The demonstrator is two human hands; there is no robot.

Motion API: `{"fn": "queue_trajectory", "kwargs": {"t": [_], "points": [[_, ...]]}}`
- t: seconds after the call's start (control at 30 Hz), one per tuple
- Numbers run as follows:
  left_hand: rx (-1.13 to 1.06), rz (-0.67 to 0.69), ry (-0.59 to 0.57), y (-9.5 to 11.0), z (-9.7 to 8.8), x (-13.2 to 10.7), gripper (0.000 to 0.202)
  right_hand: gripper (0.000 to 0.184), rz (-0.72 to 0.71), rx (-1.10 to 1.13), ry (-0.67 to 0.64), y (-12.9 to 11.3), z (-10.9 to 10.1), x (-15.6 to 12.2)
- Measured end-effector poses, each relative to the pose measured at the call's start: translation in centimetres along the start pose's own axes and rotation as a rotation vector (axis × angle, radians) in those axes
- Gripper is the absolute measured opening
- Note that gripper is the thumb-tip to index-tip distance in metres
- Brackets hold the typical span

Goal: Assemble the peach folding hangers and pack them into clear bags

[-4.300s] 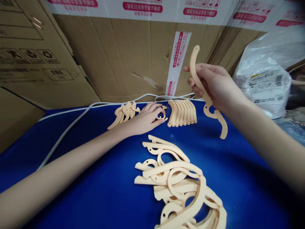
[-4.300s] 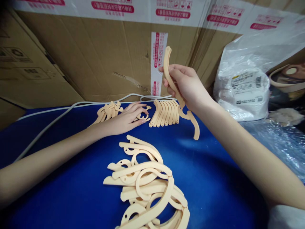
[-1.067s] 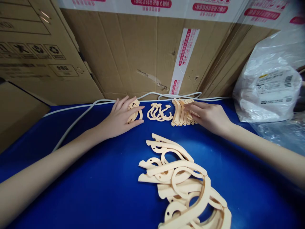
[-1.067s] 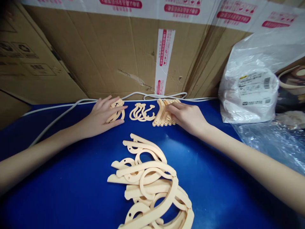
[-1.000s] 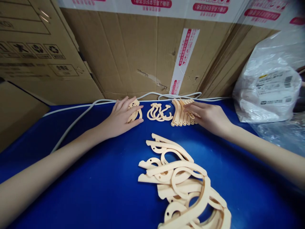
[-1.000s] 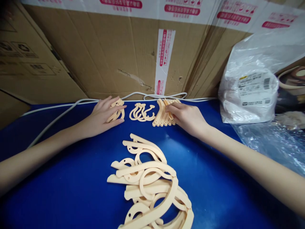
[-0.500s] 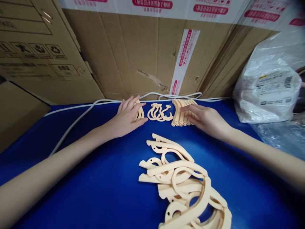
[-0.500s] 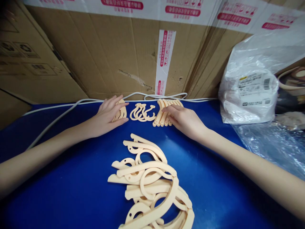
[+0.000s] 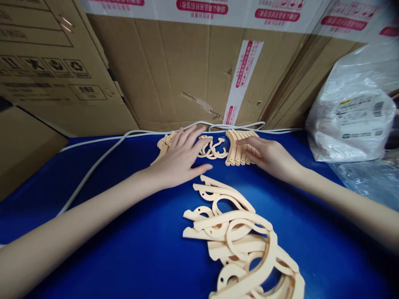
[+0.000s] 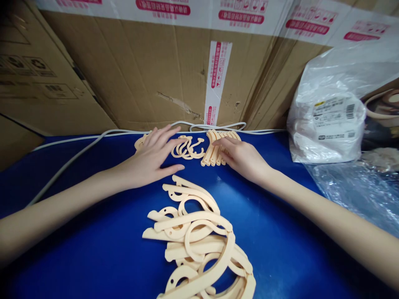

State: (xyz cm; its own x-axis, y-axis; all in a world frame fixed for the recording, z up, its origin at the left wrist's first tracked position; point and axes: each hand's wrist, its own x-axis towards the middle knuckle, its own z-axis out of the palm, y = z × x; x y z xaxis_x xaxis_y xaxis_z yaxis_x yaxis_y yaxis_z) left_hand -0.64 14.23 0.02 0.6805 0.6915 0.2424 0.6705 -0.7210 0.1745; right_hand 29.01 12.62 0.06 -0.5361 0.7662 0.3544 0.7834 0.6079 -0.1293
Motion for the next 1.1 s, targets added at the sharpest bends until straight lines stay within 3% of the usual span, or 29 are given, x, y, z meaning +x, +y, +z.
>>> {"fn": "queue_trajectory", "kwargs": {"t": [0.2,0.4,0.47,0.6,0.73,0.8,0.93,1.0,1.1], "points": [[-0.021,0.081,-0.06,2.7,0.3,1.6,0.056,0.027,0.013,0.036,-0.009,-0.2,-0.3,0.0],[-0.229,0.076,-0.074,3.2,-2.2,0.5,0.028,0.019,-0.021,0.116,0.017,-3.5,-2.4,-0.7],[-0.343,0.052,-0.122,3.2,-3.1,-0.6,0.022,0.018,-0.086,0.189,-0.059,-5.5,-3.2,-1.3],[-0.51,-0.011,-0.245,3.6,-3.8,-2.5,0.029,0.032,-0.191,0.307,-0.292,-8.5,-3.6,-2.6],[-0.515,-0.096,-0.27,4.3,-3.5,-3.0,0.03,0.017,-0.136,0.442,-0.373,-9.1,-3.2,-2.9],[-0.608,-0.141,-0.276,4.6,-3.2,-2.7,0.035,0.016,-0.039,0.543,-0.352,-9.0,-3.3,-2.6],[-1.046,-0.302,-0.301,5.2,-2.6,-2.0,0.032,0.021,0.166,0.663,-0.175,-8.6,-4.1,-1.8],[-1.14,-0.368,-0.204,5.6,-2.7,-1.6,0.029,0.019,0.193,0.688,-0.094,-8.3,-4.3,-1.5],[-1.075,-0.385,-0.043,6.0,-3.1,-1.2,0.028,0.022,0.2,0.698,-0.032,-7.9,-4.4,-1.1]]}}
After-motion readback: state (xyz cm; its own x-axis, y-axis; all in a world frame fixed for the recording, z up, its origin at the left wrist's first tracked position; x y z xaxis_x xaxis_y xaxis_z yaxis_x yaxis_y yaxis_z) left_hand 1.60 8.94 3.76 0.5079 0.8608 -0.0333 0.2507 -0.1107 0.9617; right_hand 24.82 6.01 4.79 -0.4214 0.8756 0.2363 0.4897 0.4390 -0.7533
